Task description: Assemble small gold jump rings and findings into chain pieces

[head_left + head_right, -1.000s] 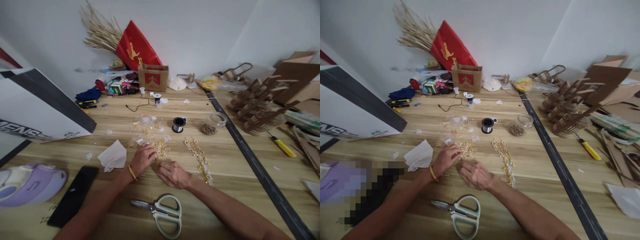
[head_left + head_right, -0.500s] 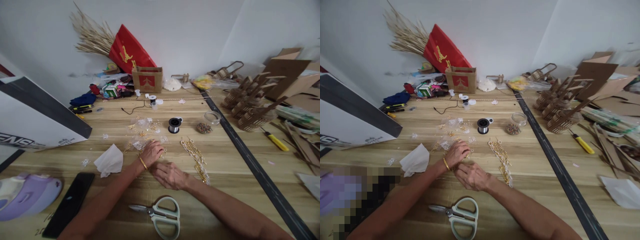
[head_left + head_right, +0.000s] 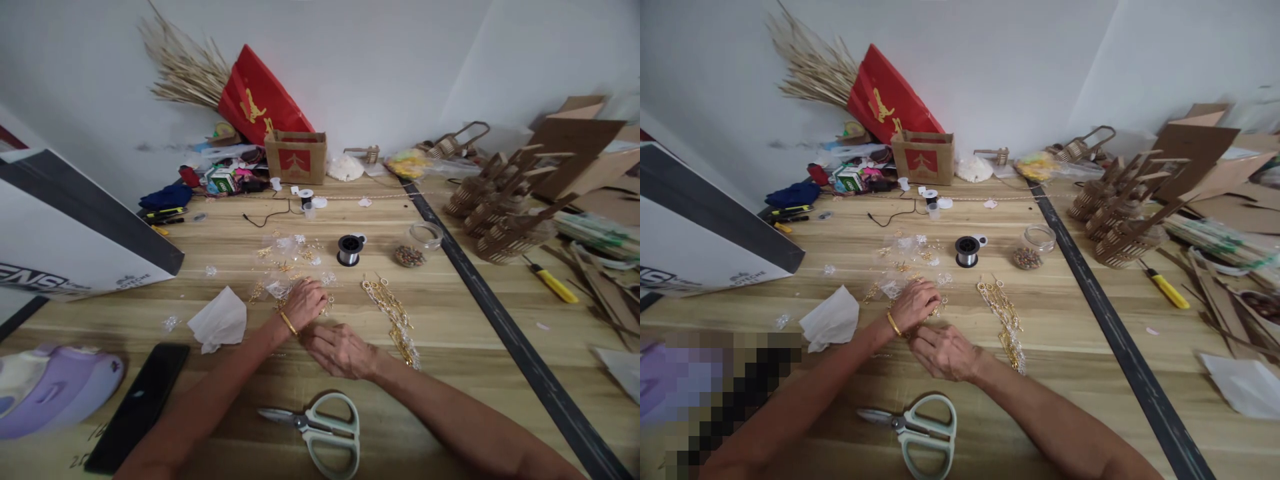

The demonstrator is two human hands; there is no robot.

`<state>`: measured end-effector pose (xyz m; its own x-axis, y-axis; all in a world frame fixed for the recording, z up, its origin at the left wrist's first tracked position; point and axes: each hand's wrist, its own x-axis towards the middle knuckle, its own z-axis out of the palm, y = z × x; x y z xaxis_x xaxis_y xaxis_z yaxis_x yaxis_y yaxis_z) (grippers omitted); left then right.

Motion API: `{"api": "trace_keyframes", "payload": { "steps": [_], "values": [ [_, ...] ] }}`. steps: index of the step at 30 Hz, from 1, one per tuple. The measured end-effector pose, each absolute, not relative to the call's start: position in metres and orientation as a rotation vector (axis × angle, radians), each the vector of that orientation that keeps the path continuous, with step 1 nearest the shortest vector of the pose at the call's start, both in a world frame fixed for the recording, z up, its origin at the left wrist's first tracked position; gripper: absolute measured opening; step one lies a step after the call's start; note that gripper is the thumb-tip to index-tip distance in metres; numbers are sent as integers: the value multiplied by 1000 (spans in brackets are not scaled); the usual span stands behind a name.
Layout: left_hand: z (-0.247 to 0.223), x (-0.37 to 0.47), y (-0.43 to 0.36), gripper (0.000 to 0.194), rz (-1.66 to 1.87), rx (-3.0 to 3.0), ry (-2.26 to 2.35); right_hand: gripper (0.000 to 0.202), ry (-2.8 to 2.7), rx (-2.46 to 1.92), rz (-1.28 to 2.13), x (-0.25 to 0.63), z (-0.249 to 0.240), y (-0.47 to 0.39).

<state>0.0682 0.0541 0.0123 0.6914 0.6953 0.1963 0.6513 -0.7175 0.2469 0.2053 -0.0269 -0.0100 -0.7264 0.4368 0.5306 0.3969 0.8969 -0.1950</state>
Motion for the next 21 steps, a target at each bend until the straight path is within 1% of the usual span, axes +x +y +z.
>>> {"api": "trace_keyframes", "payload": {
  "steps": [7, 10, 16, 21],
  "values": [
    [15, 46, 47, 11, 794, 2523, 1103, 11, -2448, -619, 98, 206, -12, -27],
    [13, 34, 40, 9, 891, 2481, 1094, 10, -2451, -641, 100, 206, -10, -28],
    [9, 24, 29, 10, 940, 2425, 1110, 11, -2423, -643, 109, 206, -9, -28],
    [8, 22, 25, 7, 966, 2336, 1159, 11, -2419, -653, 182, 205, -12, -27]
  ]
}}
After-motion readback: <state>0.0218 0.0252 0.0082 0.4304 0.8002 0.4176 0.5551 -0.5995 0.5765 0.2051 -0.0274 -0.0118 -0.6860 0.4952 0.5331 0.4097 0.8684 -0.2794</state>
